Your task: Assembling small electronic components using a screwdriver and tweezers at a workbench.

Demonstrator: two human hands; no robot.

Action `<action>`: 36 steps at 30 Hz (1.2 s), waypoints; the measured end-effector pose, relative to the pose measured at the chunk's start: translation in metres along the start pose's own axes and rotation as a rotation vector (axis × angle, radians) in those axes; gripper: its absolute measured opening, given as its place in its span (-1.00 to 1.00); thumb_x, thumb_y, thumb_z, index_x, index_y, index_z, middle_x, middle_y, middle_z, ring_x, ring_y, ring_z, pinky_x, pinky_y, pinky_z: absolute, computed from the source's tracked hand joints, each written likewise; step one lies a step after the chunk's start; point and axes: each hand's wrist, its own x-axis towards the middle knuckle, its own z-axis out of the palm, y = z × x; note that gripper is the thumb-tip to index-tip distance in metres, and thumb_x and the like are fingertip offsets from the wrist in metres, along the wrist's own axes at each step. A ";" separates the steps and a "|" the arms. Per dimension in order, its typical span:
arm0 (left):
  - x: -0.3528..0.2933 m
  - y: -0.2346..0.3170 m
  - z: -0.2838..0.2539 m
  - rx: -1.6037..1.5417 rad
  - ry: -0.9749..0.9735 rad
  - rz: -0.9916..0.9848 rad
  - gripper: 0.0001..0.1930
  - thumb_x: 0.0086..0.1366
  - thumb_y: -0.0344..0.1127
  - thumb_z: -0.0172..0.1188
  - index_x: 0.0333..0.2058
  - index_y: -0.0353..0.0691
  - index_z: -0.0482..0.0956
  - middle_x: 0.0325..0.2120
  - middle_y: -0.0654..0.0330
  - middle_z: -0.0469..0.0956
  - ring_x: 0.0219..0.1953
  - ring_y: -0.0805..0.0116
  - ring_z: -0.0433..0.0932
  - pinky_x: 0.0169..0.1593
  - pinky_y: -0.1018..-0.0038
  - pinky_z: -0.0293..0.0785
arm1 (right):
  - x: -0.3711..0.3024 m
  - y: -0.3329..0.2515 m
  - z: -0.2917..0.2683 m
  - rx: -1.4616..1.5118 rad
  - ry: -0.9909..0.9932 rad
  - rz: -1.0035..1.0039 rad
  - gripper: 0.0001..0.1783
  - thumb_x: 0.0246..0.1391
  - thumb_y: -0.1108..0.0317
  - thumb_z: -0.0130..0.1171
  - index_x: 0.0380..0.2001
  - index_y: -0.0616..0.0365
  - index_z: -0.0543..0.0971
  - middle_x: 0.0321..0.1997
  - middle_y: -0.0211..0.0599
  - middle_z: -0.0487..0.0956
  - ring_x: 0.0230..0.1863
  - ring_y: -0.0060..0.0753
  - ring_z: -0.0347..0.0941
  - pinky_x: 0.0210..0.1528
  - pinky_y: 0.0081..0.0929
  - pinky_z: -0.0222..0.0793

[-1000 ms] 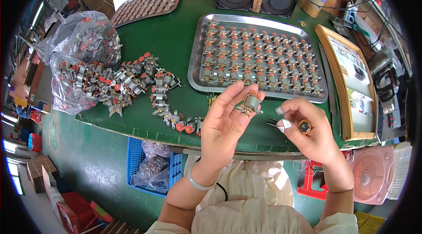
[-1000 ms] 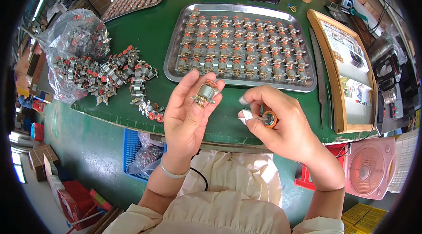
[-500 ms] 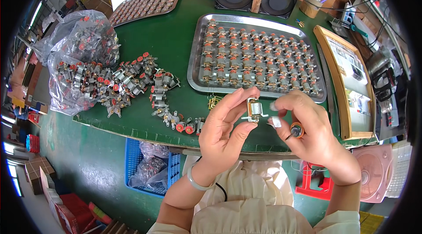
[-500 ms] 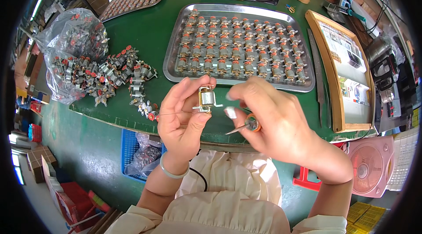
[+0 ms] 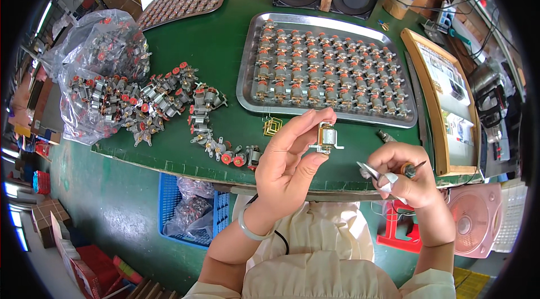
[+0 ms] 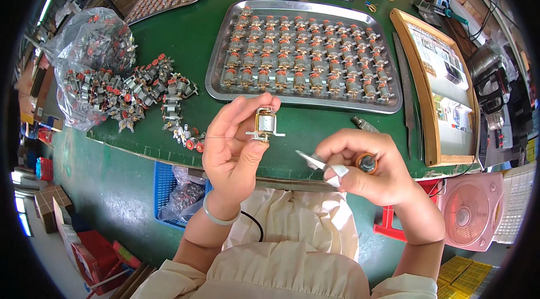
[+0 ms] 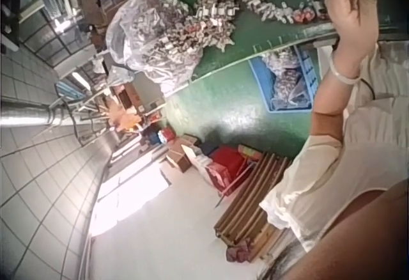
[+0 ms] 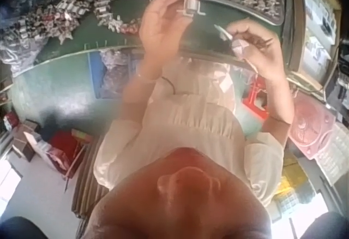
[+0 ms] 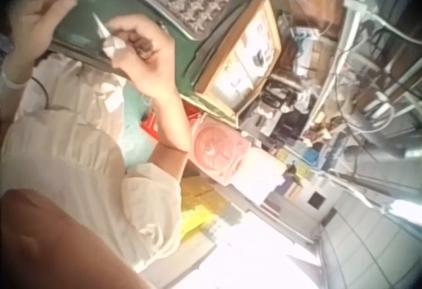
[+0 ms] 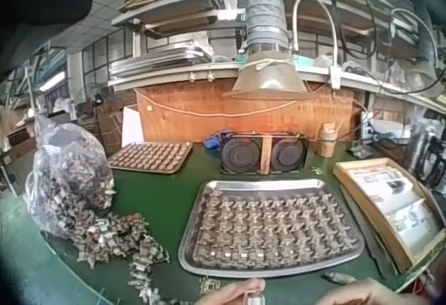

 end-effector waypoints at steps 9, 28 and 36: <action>0.000 0.000 0.006 -0.017 -0.043 0.001 -0.52 0.16 -0.60 -0.05 0.08 -0.38 0.09 0.02 -0.13 0.23 0.06 0.07 0.27 0.08 0.28 0.24 | 0.013 0.003 0.006 0.112 -0.033 0.108 -0.76 -0.17 0.51 0.05 -0.34 0.37 0.48 -0.53 -0.37 0.48 -0.60 -0.71 0.33 -0.59 -0.75 0.20; 0.001 -0.002 0.002 -0.019 -0.076 -0.053 -0.52 0.16 -0.56 -0.02 0.07 -0.39 0.10 -0.03 -0.08 0.28 0.02 0.10 0.32 0.07 0.26 0.26 | 0.012 0.004 0.018 -0.183 0.018 -0.183 -0.84 -0.10 0.57 0.07 -0.35 0.32 0.47 -0.56 -0.47 0.41 -0.60 -0.73 0.25 -0.59 -0.72 0.14; -0.001 -0.002 0.001 -0.008 -0.081 -0.040 -0.51 0.16 -0.56 -0.01 0.07 -0.38 0.09 -0.04 -0.09 0.28 0.03 0.09 0.31 0.07 0.25 0.25 | 0.014 0.010 0.010 0.252 -0.092 0.082 -0.79 -0.06 0.46 0.06 -0.34 0.38 0.46 -0.53 -0.39 0.44 -0.61 -0.71 0.27 -0.61 -0.74 0.15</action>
